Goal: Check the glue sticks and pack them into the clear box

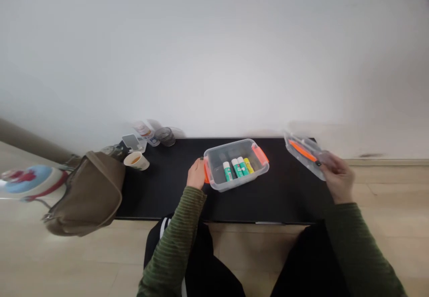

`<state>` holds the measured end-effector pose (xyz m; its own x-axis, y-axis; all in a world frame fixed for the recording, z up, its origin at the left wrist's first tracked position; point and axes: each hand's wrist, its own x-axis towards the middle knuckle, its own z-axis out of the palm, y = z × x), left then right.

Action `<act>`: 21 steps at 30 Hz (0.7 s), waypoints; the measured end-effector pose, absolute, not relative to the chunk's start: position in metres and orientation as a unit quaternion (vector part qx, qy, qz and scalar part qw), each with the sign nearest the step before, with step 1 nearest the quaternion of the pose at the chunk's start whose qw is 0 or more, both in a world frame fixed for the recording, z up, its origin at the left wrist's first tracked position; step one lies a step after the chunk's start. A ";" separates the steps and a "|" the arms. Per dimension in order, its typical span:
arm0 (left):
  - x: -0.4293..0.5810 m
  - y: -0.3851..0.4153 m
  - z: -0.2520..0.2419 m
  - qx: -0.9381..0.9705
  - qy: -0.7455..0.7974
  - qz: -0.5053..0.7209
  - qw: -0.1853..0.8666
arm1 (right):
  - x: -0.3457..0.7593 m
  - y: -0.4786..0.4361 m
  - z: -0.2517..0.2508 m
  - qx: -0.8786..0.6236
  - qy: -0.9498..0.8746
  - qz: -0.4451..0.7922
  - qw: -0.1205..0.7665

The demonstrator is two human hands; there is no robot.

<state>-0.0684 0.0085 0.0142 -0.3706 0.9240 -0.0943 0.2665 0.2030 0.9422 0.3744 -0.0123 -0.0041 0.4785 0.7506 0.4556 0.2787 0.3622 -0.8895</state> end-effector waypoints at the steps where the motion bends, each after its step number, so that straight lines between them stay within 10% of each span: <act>1: -0.070 0.008 0.016 0.439 0.699 0.447 0.343 | 0.371 -0.013 -0.007 -0.560 -0.521 0.172 0.621; 12: -0.086 0.009 0.020 0.549 0.734 0.362 0.169 | 0.387 0.007 -0.045 -0.563 -0.785 0.125 0.225; 21: -0.061 -0.012 0.030 0.772 0.506 0.314 0.222 | 0.391 0.002 -0.066 -0.632 -0.743 0.145 0.166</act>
<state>-0.0613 -0.0119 0.0297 0.2908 0.9206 0.2605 0.6414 -0.3896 0.6609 0.3913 0.0021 -0.0662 -0.1472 0.9871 0.0634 0.8907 0.1601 -0.4255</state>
